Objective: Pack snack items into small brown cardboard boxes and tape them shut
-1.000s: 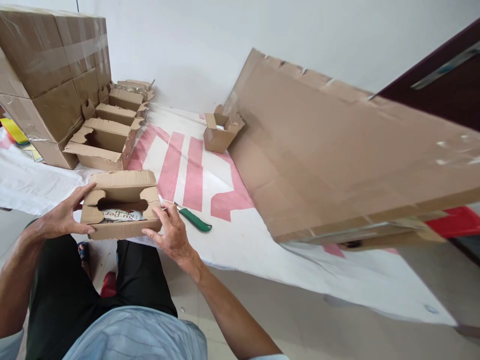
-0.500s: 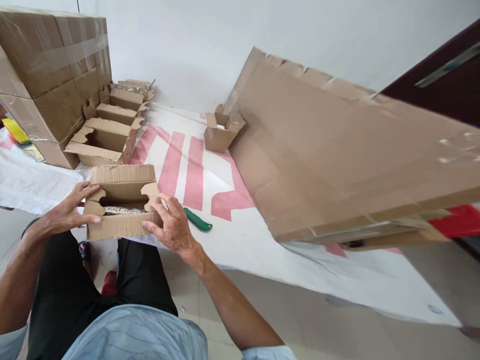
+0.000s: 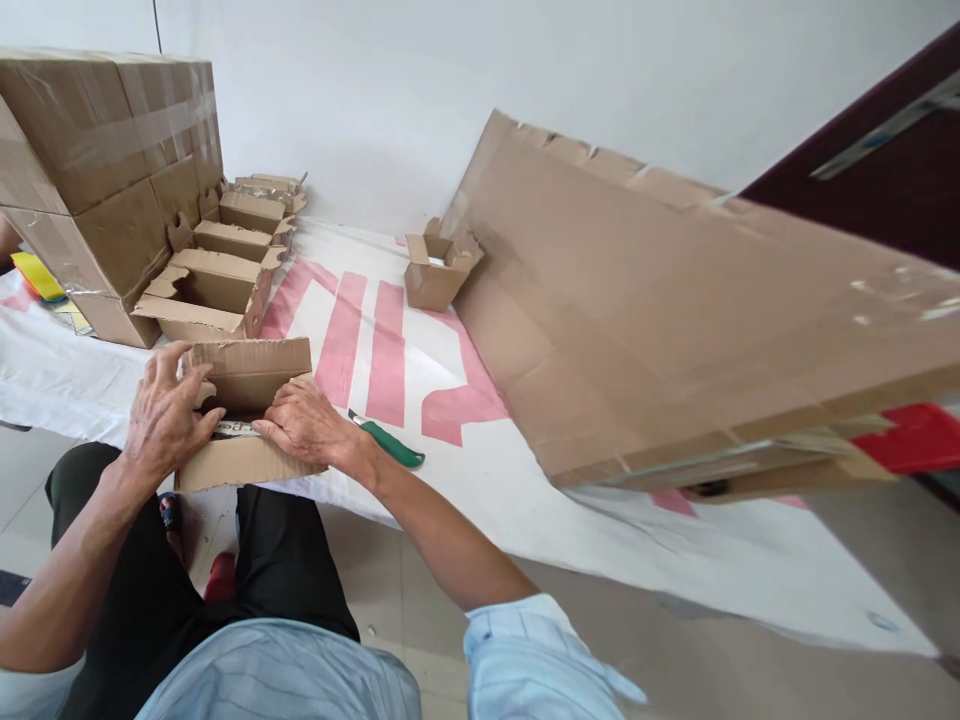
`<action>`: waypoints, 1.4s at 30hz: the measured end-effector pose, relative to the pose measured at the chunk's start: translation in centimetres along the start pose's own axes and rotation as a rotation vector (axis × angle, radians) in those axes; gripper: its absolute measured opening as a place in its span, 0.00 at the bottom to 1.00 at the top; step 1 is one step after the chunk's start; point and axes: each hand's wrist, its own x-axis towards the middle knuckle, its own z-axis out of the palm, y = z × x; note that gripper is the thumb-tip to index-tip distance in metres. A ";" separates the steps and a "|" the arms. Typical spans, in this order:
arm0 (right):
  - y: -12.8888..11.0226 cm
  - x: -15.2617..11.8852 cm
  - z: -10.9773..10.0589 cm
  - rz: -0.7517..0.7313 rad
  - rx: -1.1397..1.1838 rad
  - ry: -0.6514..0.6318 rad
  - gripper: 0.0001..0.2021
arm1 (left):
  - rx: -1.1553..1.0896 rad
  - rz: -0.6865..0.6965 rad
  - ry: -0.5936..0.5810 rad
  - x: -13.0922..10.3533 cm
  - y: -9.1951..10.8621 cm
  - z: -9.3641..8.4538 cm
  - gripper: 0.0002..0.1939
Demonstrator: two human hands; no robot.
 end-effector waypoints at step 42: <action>0.7 3.3 -2.4 0.184 0.366 -0.335 0.11 | -0.387 -0.032 -0.214 -4.2 -6.0 -0.2 0.58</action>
